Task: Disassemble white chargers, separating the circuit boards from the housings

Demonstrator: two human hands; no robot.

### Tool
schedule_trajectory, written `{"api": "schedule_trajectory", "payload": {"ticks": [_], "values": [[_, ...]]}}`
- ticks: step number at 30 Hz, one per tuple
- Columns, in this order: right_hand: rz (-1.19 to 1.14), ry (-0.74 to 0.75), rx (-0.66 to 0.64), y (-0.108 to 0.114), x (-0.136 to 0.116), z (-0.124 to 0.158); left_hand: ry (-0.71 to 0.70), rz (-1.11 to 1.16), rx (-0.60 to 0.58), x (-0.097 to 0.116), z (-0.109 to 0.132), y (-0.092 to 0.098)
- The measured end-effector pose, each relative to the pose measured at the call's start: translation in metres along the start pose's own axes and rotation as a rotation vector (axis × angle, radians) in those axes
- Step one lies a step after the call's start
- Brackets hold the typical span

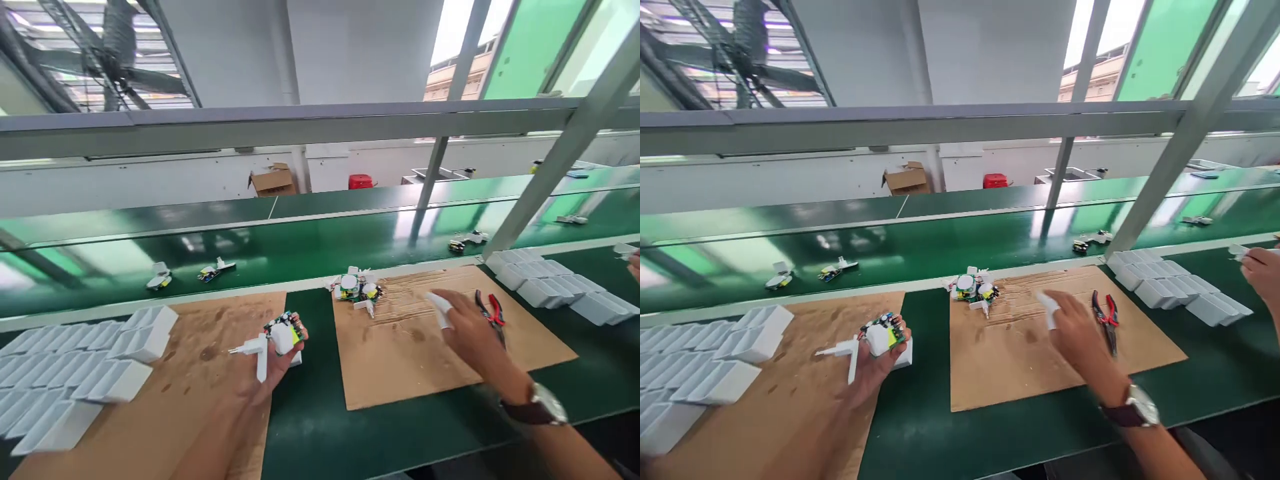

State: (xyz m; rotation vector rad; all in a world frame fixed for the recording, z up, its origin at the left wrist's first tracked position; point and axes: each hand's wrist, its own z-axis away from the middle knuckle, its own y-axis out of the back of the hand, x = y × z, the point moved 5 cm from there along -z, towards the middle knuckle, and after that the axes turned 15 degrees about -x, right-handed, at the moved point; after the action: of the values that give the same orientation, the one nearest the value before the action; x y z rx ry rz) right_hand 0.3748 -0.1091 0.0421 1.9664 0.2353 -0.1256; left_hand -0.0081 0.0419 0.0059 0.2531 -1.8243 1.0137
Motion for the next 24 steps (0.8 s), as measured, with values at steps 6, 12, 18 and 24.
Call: {"api": "schedule_trajectory", "payload": {"ticks": [6,12,18,24], "values": [[0.292,-0.147,-0.358,-0.030,0.183,0.066,-0.047,0.200,-0.134,0.006,0.004,-0.029],[0.349,-0.107,-0.469,-0.029,0.204,0.072,0.017,0.169,-0.153,-0.003,0.006,-0.024],[0.248,-0.175,-0.518,0.010,0.143,0.051,0.117,0.091,0.001,-0.015,0.003,0.014],[0.127,-0.313,-0.537,0.007,0.160,0.071,0.089,-0.040,-0.028,-0.014,0.003,-0.004]]}}
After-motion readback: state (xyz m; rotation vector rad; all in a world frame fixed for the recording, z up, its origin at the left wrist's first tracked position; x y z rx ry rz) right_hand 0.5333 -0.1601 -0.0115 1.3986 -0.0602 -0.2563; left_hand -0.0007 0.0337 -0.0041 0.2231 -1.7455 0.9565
